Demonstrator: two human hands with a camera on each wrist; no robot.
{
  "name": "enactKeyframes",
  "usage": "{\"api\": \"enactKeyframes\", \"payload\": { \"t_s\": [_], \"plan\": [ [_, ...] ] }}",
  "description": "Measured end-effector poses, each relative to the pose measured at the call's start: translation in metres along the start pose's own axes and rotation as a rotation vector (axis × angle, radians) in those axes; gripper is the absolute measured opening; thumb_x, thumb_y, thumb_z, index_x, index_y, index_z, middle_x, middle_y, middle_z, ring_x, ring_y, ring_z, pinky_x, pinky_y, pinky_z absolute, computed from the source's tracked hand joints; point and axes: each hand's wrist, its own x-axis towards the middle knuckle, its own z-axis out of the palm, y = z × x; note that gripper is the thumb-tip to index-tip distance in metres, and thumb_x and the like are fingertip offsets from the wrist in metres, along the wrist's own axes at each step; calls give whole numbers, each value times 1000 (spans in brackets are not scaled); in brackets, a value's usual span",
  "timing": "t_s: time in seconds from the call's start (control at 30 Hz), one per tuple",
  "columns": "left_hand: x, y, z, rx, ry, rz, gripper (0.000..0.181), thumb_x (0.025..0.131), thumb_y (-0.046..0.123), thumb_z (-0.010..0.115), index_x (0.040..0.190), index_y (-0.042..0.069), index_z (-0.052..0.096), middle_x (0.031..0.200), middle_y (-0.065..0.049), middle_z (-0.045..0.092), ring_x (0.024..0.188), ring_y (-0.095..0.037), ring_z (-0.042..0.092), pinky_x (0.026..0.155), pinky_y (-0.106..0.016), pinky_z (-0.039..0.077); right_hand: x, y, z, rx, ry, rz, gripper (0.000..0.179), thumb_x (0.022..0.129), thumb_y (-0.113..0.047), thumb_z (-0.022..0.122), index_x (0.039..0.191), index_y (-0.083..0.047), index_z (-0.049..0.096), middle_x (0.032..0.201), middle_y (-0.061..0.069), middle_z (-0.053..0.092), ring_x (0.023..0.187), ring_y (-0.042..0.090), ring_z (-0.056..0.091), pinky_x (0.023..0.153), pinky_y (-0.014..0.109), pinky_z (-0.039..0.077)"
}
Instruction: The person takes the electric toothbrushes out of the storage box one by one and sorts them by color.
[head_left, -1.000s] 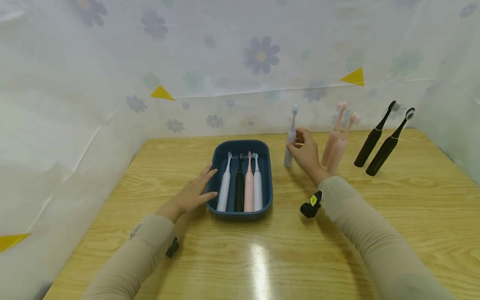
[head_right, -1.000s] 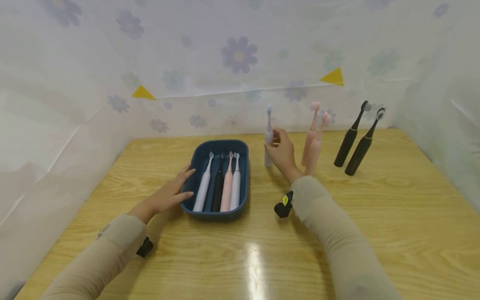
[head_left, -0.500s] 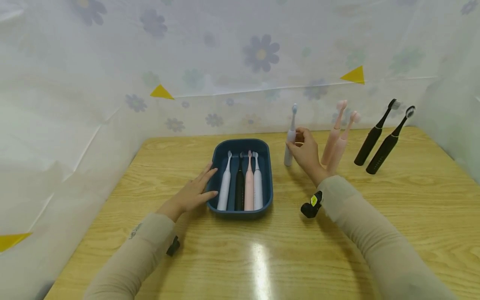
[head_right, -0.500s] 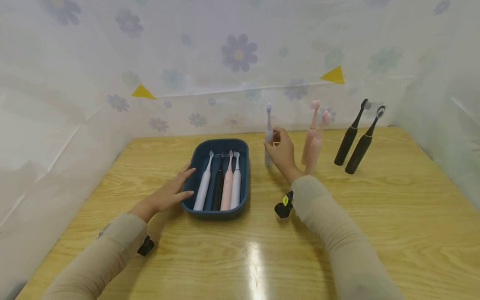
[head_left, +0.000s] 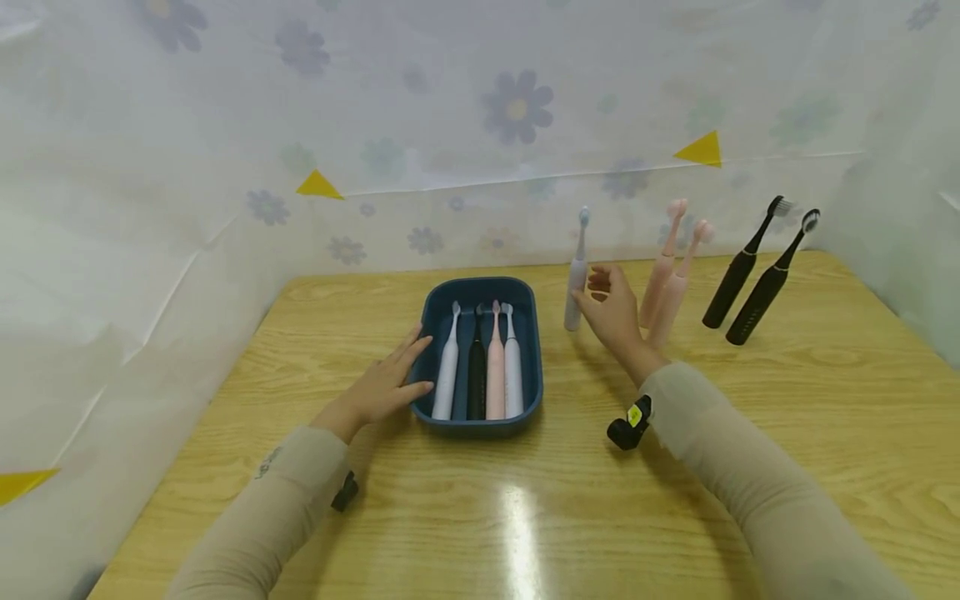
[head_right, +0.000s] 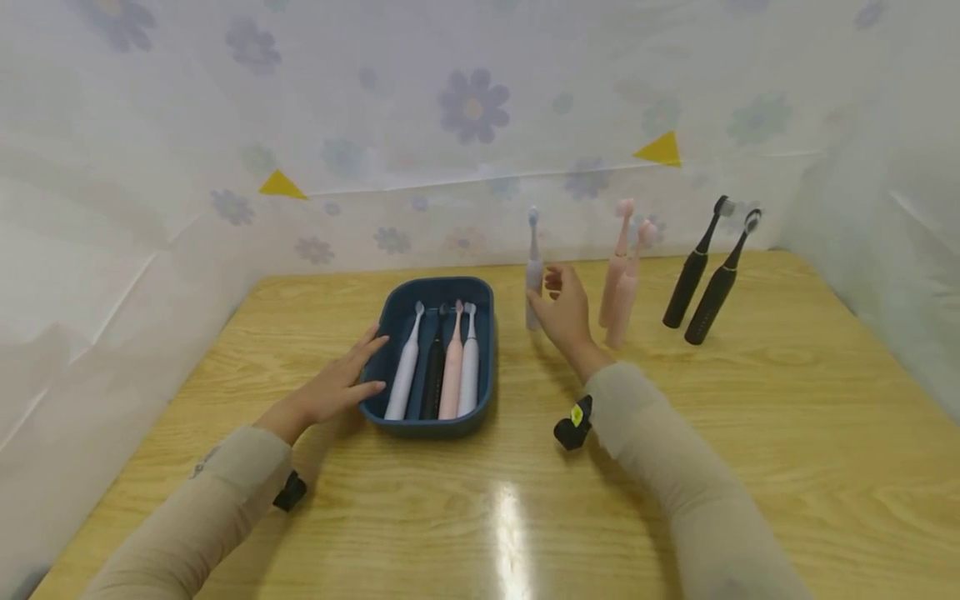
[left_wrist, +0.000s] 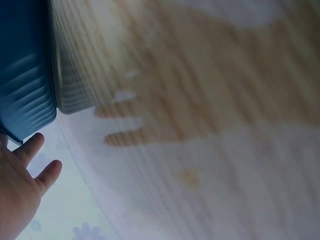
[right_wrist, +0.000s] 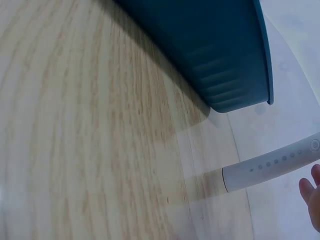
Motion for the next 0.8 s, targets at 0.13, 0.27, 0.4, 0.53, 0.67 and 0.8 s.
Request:
{"api": "enactKeyframes", "payload": {
  "t_s": [0.13,0.27,0.4,0.53,0.67,0.8],
  "plan": [
    [0,1,0,3,-4,-1,66,88,41,42,140,18,9,144,0,-7,124,-35,19,89,-64,11,-6,-4,-4,24,-15,22,48,80,-9,61,119,6,37,111,22,44,100,30,44,87,40,36],
    [0,2,-1,3,-3,-8,66,88,40,43,140,18,9,144,0,-7,124,-35,19,89,-64,10,-11,-10,-8,41,-32,45,51,81,-12,60,121,5,35,113,22,42,101,29,43,88,38,35],
    [1,1,-1,7,-3,-15,65,89,39,43,140,17,10,144,2,-7,125,-34,18,90,-64,10,-16,-17,-9,72,-39,29,50,81,-11,60,120,7,35,112,23,42,100,30,43,87,39,36],
    [1,1,-1,9,-7,-14,66,88,41,41,140,17,9,144,2,-8,125,-34,17,90,-63,10,-23,-24,-8,86,-53,7,48,81,-9,60,119,8,36,109,22,43,98,29,45,86,37,38],
    [0,1,-2,11,-9,-13,66,88,44,40,140,17,9,144,2,-8,125,-34,18,90,-63,10,-30,-31,-6,108,-102,-13,46,82,-8,58,119,8,35,111,21,42,99,29,45,86,36,38],
    [1,2,-2,7,-11,-13,66,88,42,41,140,17,9,144,2,-8,125,-34,18,90,-63,10,-37,-44,-4,141,-160,-15,44,81,-5,58,118,9,36,111,22,42,100,30,44,86,37,38]
  ]
}}
